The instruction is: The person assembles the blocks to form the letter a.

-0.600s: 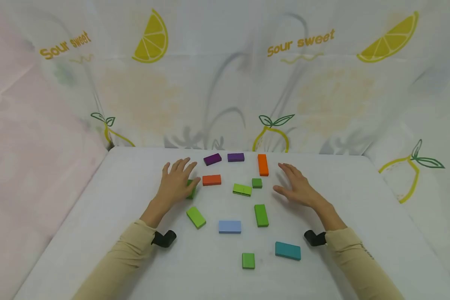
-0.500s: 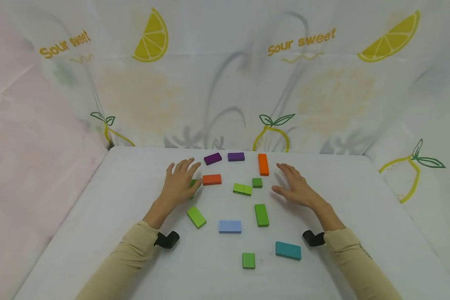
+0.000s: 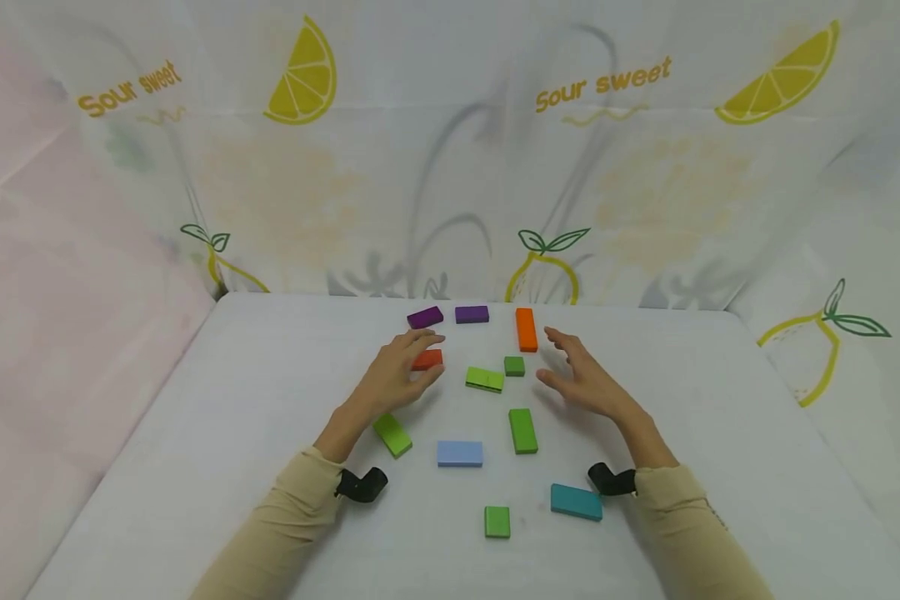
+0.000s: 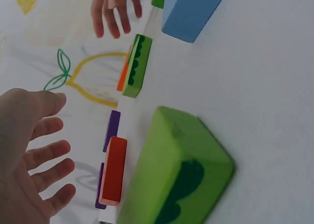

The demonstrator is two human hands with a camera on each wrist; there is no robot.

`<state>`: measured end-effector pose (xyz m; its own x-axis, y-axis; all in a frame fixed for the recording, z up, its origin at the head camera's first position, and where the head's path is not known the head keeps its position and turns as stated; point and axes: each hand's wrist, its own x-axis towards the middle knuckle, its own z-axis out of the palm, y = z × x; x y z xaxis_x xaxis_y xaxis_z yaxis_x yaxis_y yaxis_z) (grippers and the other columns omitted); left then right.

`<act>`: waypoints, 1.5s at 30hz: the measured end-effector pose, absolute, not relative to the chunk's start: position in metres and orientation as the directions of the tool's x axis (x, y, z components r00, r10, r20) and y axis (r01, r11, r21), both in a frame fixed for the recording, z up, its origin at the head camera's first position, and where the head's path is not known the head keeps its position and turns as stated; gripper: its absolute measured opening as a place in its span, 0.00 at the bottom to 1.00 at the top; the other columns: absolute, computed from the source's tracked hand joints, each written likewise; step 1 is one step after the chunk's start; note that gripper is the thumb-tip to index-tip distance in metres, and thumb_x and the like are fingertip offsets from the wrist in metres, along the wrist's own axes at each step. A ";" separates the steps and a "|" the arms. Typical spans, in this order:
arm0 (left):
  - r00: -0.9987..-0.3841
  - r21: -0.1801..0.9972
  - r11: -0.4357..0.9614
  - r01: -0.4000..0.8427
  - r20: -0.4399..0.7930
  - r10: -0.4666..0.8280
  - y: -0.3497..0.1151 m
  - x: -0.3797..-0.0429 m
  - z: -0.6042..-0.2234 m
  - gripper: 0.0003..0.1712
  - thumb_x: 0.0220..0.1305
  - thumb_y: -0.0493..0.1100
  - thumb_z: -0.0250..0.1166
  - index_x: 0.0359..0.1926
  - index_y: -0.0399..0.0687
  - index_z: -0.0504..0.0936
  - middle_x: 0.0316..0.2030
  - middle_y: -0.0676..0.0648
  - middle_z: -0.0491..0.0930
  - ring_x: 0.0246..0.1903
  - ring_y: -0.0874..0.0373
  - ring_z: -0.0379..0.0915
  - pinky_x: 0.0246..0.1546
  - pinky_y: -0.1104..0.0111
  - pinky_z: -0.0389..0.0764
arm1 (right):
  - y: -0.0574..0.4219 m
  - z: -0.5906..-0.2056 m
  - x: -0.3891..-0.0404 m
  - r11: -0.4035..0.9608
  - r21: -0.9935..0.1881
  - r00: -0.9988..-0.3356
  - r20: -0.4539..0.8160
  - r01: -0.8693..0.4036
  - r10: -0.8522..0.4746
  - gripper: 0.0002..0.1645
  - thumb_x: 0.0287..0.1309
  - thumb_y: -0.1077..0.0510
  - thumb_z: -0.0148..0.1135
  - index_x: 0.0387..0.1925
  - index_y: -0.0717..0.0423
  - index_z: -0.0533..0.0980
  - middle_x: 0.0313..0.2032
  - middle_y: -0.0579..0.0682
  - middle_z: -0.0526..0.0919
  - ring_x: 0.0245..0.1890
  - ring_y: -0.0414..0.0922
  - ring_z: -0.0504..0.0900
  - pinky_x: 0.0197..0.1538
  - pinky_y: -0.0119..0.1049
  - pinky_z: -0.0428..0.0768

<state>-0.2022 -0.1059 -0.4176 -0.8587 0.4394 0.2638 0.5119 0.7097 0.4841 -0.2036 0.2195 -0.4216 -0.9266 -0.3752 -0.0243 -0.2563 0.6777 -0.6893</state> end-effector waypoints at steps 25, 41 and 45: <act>-0.817 0.681 0.529 0.507 0.184 0.546 -0.072 -0.213 -0.434 0.19 0.65 0.41 0.60 0.56 0.42 0.76 0.55 0.44 0.75 0.55 0.47 0.70 0.58 0.55 0.71 | 0.201 -0.435 -0.208 0.514 -0.834 -0.909 -0.037 -0.201 -0.415 0.28 0.67 0.55 0.53 0.64 0.59 0.62 0.65 0.60 0.65 0.64 0.61 0.66 0.65 0.59 0.63; -0.752 0.556 0.564 0.611 0.184 0.633 -0.056 -0.219 -0.438 0.17 0.60 0.39 0.65 0.51 0.47 0.80 0.52 0.49 0.78 0.54 0.54 0.72 0.58 0.60 0.72 | 0.189 -0.430 -0.212 0.565 -0.762 -0.896 0.045 -0.317 -0.442 0.23 0.62 0.62 0.56 0.58 0.62 0.69 0.57 0.60 0.73 0.53 0.58 0.74 0.57 0.54 0.73; -0.762 0.590 0.552 0.590 0.182 0.621 -0.053 -0.218 -0.437 0.16 0.59 0.37 0.65 0.50 0.45 0.80 0.51 0.47 0.79 0.54 0.53 0.73 0.58 0.60 0.72 | 0.186 -0.431 -0.214 0.588 -0.741 -0.897 0.044 -0.326 -0.441 0.21 0.61 0.62 0.58 0.56 0.62 0.70 0.55 0.60 0.75 0.51 0.56 0.75 0.55 0.51 0.74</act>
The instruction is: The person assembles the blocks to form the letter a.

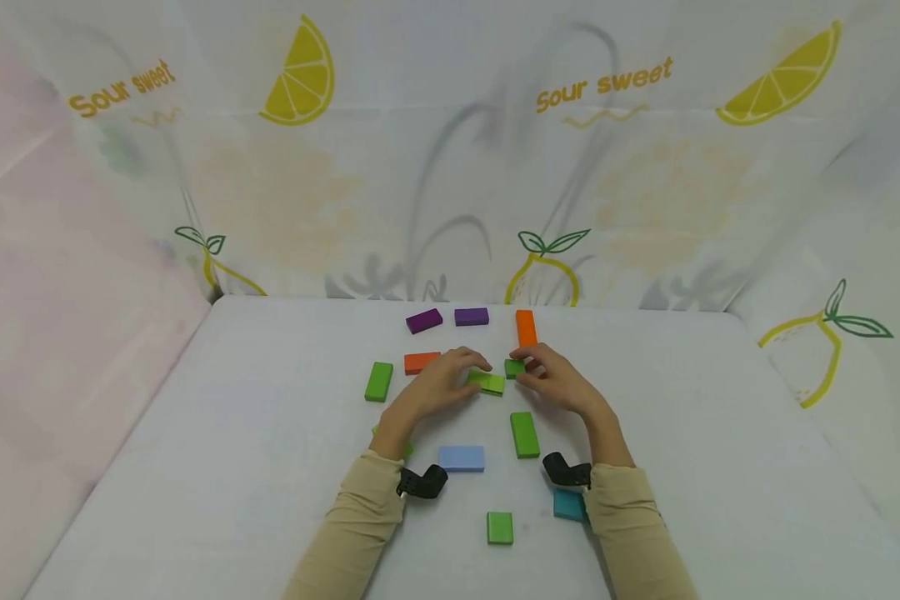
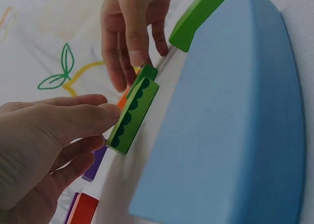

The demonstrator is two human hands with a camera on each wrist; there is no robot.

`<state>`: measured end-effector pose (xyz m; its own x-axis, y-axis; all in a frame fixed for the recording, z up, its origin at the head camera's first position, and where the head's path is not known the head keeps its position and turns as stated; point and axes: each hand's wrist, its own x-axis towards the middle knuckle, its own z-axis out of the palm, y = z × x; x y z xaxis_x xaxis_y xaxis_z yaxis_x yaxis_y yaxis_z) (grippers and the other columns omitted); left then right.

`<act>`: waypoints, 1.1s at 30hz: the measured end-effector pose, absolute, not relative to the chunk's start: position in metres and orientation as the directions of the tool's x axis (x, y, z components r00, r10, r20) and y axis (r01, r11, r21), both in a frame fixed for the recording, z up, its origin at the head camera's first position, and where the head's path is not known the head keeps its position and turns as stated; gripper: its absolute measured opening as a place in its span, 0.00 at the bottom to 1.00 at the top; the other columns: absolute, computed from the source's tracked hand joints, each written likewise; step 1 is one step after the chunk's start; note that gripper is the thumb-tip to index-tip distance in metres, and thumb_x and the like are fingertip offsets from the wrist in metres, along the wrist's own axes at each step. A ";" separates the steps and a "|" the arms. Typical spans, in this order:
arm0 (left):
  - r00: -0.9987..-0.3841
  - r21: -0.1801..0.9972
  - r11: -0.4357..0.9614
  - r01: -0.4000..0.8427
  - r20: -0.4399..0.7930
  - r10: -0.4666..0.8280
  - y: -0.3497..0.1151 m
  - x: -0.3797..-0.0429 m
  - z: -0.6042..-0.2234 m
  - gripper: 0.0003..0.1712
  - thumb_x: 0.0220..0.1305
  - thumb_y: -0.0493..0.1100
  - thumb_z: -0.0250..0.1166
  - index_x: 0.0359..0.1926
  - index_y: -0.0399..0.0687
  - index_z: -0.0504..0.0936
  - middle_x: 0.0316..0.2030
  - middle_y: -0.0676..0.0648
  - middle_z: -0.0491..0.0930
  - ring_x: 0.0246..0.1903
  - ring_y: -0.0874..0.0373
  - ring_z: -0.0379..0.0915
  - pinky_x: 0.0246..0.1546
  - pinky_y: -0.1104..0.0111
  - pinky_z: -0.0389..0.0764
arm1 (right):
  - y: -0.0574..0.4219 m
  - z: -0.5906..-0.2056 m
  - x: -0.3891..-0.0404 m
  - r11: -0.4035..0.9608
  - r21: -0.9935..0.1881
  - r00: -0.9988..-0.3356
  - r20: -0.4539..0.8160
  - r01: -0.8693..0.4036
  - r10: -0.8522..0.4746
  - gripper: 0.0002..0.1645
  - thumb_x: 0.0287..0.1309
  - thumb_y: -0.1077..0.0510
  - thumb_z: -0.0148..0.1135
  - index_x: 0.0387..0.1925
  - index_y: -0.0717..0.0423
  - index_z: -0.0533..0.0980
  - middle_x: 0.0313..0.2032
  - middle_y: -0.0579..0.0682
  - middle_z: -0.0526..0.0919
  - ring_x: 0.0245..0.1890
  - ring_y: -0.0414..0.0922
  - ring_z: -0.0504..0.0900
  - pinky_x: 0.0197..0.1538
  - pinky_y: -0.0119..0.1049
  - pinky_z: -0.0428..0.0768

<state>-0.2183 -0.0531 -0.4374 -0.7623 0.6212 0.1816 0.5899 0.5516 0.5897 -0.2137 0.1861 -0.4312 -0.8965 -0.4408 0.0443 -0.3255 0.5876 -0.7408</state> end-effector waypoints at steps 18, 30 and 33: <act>-0.738 0.566 0.536 0.627 0.209 0.642 -0.053 -0.220 -0.442 0.16 0.58 0.34 0.66 0.48 0.43 0.82 0.49 0.46 0.81 0.53 0.52 0.74 0.57 0.60 0.73 | 0.183 -0.430 -0.217 0.639 -0.705 -0.914 0.035 -0.309 -0.404 0.20 0.59 0.64 0.58 0.53 0.64 0.72 0.48 0.61 0.76 0.45 0.54 0.77 0.48 0.47 0.77; -0.777 0.578 0.569 0.585 0.200 0.597 -0.058 -0.225 -0.443 0.14 0.57 0.35 0.66 0.46 0.43 0.84 0.45 0.46 0.82 0.49 0.52 0.76 0.56 0.60 0.74 | 0.181 -0.433 -0.222 0.651 -0.708 -0.922 0.001 -0.273 -0.387 0.18 0.60 0.64 0.58 0.53 0.60 0.73 0.49 0.57 0.77 0.46 0.52 0.77 0.51 0.47 0.76; -0.780 0.585 0.567 0.579 0.196 0.594 -0.059 -0.226 -0.443 0.13 0.57 0.35 0.66 0.45 0.43 0.84 0.45 0.46 0.82 0.49 0.53 0.76 0.55 0.61 0.74 | 0.185 -0.433 -0.220 0.654 -0.714 -0.928 -0.013 -0.252 -0.372 0.18 0.60 0.64 0.58 0.52 0.60 0.73 0.49 0.57 0.77 0.46 0.51 0.76 0.51 0.46 0.76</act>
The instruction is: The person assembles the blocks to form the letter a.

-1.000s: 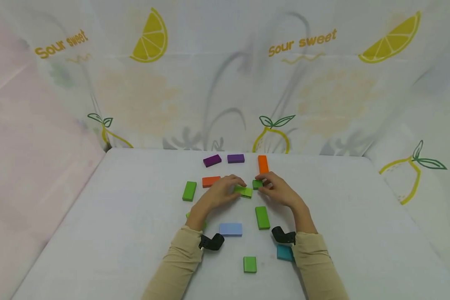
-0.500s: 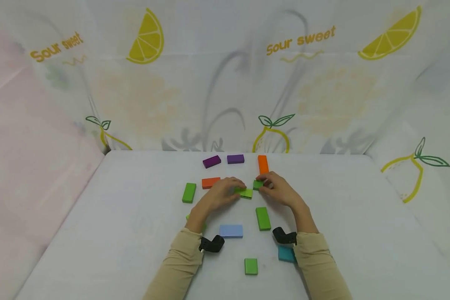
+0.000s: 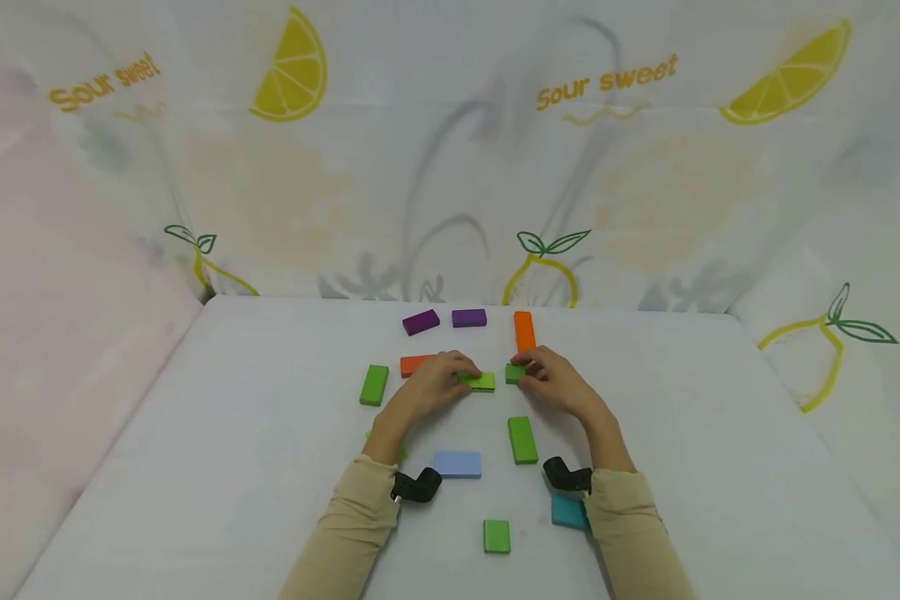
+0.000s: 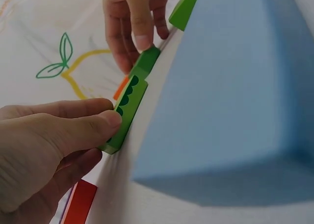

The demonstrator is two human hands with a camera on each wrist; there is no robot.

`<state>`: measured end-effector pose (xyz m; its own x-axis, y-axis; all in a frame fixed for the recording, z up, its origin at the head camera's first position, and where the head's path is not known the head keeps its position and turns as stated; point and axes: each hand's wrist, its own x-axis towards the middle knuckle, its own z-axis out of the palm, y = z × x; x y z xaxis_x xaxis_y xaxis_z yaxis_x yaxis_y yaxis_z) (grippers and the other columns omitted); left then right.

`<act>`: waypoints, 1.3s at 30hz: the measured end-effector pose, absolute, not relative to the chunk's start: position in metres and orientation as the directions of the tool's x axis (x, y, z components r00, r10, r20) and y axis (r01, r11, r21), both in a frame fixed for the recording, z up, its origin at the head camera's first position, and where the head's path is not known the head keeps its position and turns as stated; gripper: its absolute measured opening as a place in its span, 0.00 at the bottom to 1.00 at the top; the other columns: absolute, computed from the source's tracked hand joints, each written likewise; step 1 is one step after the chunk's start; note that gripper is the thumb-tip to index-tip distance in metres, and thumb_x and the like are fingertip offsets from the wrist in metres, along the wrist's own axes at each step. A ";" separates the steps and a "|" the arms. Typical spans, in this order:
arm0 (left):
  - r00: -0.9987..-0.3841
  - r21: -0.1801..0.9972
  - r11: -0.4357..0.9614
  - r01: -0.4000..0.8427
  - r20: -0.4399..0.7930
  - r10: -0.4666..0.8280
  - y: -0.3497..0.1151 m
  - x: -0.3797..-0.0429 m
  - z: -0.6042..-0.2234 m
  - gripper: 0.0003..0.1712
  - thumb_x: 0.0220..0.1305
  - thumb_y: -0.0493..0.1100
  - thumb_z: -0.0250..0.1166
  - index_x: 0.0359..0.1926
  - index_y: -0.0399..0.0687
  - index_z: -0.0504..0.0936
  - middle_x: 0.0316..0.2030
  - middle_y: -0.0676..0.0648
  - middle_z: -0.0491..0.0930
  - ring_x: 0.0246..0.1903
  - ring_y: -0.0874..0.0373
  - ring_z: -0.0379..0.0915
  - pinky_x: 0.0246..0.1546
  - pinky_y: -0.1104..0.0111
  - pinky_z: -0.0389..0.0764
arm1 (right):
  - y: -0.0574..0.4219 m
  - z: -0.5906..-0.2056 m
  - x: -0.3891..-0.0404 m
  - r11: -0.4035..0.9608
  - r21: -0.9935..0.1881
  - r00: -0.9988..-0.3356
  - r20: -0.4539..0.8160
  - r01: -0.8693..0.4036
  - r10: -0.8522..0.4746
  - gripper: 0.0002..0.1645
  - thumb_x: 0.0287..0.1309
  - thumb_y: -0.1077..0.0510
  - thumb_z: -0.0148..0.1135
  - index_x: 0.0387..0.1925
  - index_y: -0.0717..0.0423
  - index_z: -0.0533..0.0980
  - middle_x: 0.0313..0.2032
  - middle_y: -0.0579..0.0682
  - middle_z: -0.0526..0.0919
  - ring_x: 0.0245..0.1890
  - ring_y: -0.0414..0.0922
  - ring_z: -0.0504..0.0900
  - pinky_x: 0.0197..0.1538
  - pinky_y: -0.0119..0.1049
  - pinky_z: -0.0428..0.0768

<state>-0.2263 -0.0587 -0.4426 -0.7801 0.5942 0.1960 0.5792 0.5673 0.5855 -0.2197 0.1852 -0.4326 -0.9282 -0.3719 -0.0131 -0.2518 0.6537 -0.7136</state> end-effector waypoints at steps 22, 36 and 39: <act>-0.812 0.591 0.610 0.527 0.141 0.566 -0.060 -0.224 -0.430 0.14 0.59 0.38 0.66 0.47 0.45 0.85 0.46 0.46 0.81 0.50 0.52 0.76 0.55 0.61 0.74 | 0.195 -0.426 -0.215 0.624 -0.747 -0.921 -0.040 -0.231 -0.388 0.19 0.61 0.63 0.57 0.54 0.58 0.73 0.52 0.56 0.77 0.49 0.53 0.75 0.56 0.51 0.74; -0.828 0.579 0.637 0.509 0.126 0.546 -0.058 -0.223 -0.435 0.15 0.58 0.36 0.66 0.48 0.44 0.84 0.46 0.46 0.82 0.50 0.52 0.76 0.55 0.60 0.74 | 0.189 -0.433 -0.217 0.622 -0.740 -0.914 -0.022 -0.258 -0.405 0.17 0.60 0.64 0.58 0.52 0.59 0.73 0.51 0.57 0.77 0.46 0.51 0.76 0.53 0.48 0.75; -0.827 0.575 0.637 0.514 0.134 0.547 -0.058 -0.223 -0.437 0.15 0.58 0.36 0.66 0.47 0.44 0.84 0.46 0.46 0.82 0.50 0.52 0.76 0.55 0.60 0.75 | 0.188 -0.433 -0.216 0.627 -0.739 -0.917 -0.030 -0.248 -0.398 0.17 0.60 0.64 0.58 0.52 0.59 0.74 0.51 0.56 0.78 0.46 0.51 0.76 0.54 0.48 0.75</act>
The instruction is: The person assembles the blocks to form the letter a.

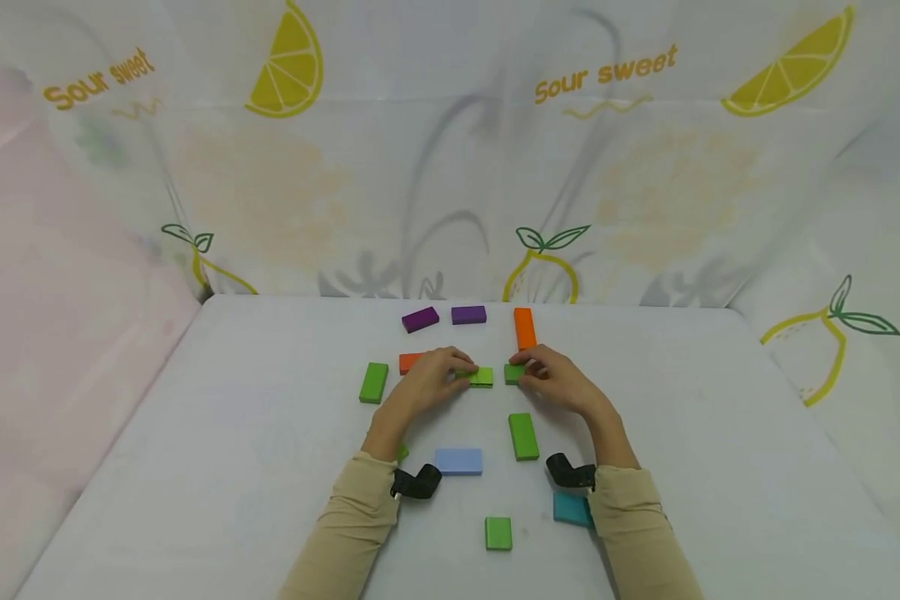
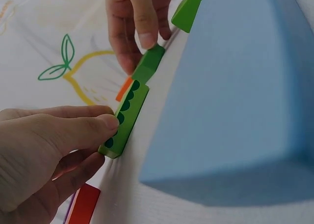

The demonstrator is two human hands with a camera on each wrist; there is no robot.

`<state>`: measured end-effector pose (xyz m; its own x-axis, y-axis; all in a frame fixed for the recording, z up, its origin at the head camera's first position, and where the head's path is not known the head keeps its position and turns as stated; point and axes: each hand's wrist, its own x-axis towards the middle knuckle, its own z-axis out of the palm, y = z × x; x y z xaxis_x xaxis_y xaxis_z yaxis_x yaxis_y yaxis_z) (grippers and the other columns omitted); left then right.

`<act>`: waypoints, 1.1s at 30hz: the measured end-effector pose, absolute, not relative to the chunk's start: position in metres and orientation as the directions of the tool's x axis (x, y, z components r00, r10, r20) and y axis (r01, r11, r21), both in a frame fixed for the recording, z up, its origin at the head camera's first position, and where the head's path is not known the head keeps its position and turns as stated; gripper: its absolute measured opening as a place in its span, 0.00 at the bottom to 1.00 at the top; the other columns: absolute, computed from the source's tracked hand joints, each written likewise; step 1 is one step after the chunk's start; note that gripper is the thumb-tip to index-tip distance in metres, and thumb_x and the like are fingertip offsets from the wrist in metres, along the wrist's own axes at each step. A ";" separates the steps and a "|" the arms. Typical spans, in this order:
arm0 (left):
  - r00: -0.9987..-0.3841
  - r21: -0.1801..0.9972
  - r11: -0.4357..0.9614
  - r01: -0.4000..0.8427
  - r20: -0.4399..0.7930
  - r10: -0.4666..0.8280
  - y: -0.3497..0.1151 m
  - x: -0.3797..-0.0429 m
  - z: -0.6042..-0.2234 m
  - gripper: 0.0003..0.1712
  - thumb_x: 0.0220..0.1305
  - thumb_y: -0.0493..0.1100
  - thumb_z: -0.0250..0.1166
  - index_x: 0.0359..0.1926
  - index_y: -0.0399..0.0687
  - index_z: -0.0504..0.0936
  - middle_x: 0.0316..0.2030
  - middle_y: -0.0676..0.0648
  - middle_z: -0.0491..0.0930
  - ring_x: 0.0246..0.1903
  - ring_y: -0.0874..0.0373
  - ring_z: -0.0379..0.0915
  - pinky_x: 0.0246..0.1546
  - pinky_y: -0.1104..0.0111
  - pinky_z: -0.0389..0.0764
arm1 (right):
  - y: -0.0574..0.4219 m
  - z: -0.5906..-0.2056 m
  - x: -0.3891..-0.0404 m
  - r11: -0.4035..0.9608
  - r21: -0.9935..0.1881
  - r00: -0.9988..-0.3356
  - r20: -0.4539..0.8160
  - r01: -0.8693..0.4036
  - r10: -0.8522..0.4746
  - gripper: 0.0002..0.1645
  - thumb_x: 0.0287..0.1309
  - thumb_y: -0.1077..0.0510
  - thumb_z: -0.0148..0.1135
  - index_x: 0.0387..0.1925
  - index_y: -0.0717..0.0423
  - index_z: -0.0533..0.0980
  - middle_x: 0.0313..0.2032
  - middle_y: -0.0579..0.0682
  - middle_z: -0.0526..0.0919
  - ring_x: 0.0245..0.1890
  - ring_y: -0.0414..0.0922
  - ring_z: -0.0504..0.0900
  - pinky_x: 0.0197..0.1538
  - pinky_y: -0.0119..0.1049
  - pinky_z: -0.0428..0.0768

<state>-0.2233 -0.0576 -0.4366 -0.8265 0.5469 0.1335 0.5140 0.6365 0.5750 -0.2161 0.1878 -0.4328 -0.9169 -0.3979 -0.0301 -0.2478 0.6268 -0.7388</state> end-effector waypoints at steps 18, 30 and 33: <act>-0.829 0.575 0.631 0.521 0.164 0.535 -0.055 -0.222 -0.439 0.14 0.58 0.36 0.66 0.47 0.44 0.85 0.45 0.46 0.82 0.49 0.52 0.76 0.54 0.61 0.75 | 0.187 -0.432 -0.214 0.616 -0.740 -0.906 -0.019 -0.271 -0.422 0.18 0.60 0.64 0.58 0.53 0.60 0.74 0.51 0.58 0.78 0.46 0.51 0.77 0.52 0.47 0.75; -0.823 0.583 0.615 0.532 0.182 0.539 -0.054 -0.222 -0.439 0.13 0.58 0.35 0.66 0.46 0.43 0.85 0.45 0.46 0.82 0.49 0.52 0.77 0.54 0.61 0.75 | 0.183 -0.429 -0.214 0.616 -0.735 -0.902 -0.016 -0.282 -0.431 0.18 0.60 0.64 0.58 0.52 0.60 0.74 0.51 0.57 0.78 0.45 0.50 0.77 0.53 0.48 0.75; -0.821 0.582 0.612 0.535 0.186 0.540 -0.053 -0.223 -0.439 0.13 0.58 0.35 0.66 0.46 0.43 0.85 0.45 0.45 0.82 0.48 0.51 0.77 0.54 0.60 0.75 | 0.183 -0.430 -0.214 0.615 -0.734 -0.901 -0.013 -0.287 -0.434 0.18 0.60 0.64 0.59 0.52 0.61 0.74 0.51 0.57 0.78 0.45 0.50 0.77 0.52 0.47 0.75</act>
